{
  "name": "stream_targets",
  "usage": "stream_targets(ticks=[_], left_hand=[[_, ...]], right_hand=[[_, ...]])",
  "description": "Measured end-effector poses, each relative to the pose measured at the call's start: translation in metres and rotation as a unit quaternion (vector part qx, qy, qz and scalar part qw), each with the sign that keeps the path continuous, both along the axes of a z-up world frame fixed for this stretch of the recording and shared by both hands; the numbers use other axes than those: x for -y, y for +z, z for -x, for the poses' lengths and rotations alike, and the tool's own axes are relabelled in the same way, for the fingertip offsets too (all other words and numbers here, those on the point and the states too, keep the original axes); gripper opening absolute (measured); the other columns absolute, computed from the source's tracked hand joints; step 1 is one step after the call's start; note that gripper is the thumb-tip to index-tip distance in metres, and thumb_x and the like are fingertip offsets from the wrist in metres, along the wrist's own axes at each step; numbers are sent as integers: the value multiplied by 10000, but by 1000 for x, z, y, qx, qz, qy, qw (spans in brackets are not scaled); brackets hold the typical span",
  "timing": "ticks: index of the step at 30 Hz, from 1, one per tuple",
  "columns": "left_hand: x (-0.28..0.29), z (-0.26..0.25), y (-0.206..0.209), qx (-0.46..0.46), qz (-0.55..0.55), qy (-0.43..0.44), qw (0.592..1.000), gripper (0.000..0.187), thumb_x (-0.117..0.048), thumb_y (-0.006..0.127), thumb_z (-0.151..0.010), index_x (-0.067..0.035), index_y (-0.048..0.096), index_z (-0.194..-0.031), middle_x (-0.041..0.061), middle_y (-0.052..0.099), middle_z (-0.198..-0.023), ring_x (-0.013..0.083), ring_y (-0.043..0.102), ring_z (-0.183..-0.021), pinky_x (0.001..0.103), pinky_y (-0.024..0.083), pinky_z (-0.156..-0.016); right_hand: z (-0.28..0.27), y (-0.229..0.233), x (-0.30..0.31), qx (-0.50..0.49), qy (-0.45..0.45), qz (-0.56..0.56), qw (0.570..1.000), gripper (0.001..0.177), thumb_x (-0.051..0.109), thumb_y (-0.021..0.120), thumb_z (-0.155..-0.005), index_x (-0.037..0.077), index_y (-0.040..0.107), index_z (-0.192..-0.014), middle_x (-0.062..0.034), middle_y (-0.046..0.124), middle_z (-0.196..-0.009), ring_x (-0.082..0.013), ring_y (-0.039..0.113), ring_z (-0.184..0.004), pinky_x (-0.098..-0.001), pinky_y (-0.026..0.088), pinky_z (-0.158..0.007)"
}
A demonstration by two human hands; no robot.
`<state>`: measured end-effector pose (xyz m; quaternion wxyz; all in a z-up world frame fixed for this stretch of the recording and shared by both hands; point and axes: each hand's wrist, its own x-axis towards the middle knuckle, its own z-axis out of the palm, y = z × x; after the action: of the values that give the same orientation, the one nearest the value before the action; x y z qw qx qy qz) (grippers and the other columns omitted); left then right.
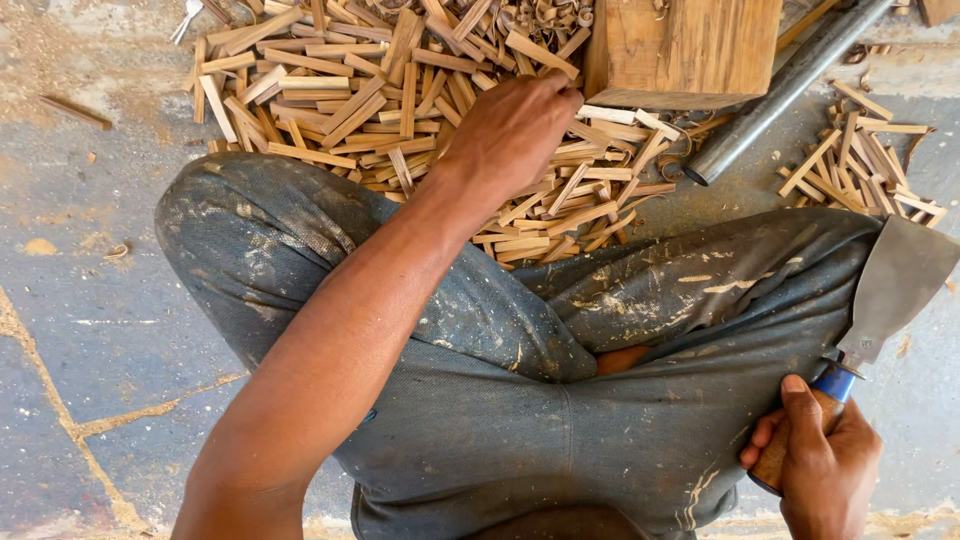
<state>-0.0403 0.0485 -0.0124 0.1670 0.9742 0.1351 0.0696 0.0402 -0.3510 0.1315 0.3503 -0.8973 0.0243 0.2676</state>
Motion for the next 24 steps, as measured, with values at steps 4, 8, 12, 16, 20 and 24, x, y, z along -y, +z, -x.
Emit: stream_targets(ticks=[4, 8, 12, 16, 20, 24], left_hand=[[0, -3, -11, -19, 3, 22, 1000, 320, 111, 712, -814, 77, 700, -1132, 226, 711, -1044, 273, 719, -843, 372, 660, -753], [-3, 3, -7, -61, 29, 24, 997, 224, 117, 662, -899, 80, 703, -1116, 227, 701, -927, 245, 703, -776, 350, 663, -710], [-8, 4, 4, -100, 64, 48, 992, 177, 106, 582, -994, 48, 740, -937, 202, 692, -905, 218, 697, -789, 325, 662, -751], [-7, 8, 4, -26, 77, 41, 996, 150, 112, 638, -889, 15, 751, -877, 167, 707, -885, 222, 682, -784, 356, 646, -738], [2, 11, -9, 30, -9, -8, 999, 199, 155, 609, -823, 2, 720, -760, 227, 701, -1019, 211, 699, -884, 322, 657, -754], [5, 1, 0, -88, -2, -7, 996, 211, 116, 592, -967, 23, 767, -893, 176, 702, -925, 209, 687, -808, 345, 643, -807]], right_hand=[[1, 1, -2, 3, 2, -5, 1000, 353, 240, 611, -1093, -43, 536, -897, -156, 562, -628, -233, 545, -467, -365, 448, -437], [0, 2, -2, -5, -1, -12, 1000, 320, 224, 605, -1081, -31, 540, -900, -162, 559, -622, -238, 539, -457, -372, 446, -428], [0, 3, -1, -23, -14, -46, 999, 278, 225, 599, -1069, -13, 549, -933, -145, 553, -625, -220, 527, -452, -356, 436, -428], [0, 5, -4, -28, -20, -37, 999, 291, 229, 596, -1062, -17, 527, -924, -138, 554, -624, -213, 529, -453, -350, 429, -425], [1, 8, -6, -28, -19, -31, 999, 310, 242, 595, -1065, -16, 514, -913, -144, 552, -612, -217, 525, -450, -354, 418, -421], [2, 11, -9, -29, -12, -36, 999, 320, 248, 594, -1061, -20, 519, -904, -132, 554, -613, -208, 530, -455, -347, 422, -426]])
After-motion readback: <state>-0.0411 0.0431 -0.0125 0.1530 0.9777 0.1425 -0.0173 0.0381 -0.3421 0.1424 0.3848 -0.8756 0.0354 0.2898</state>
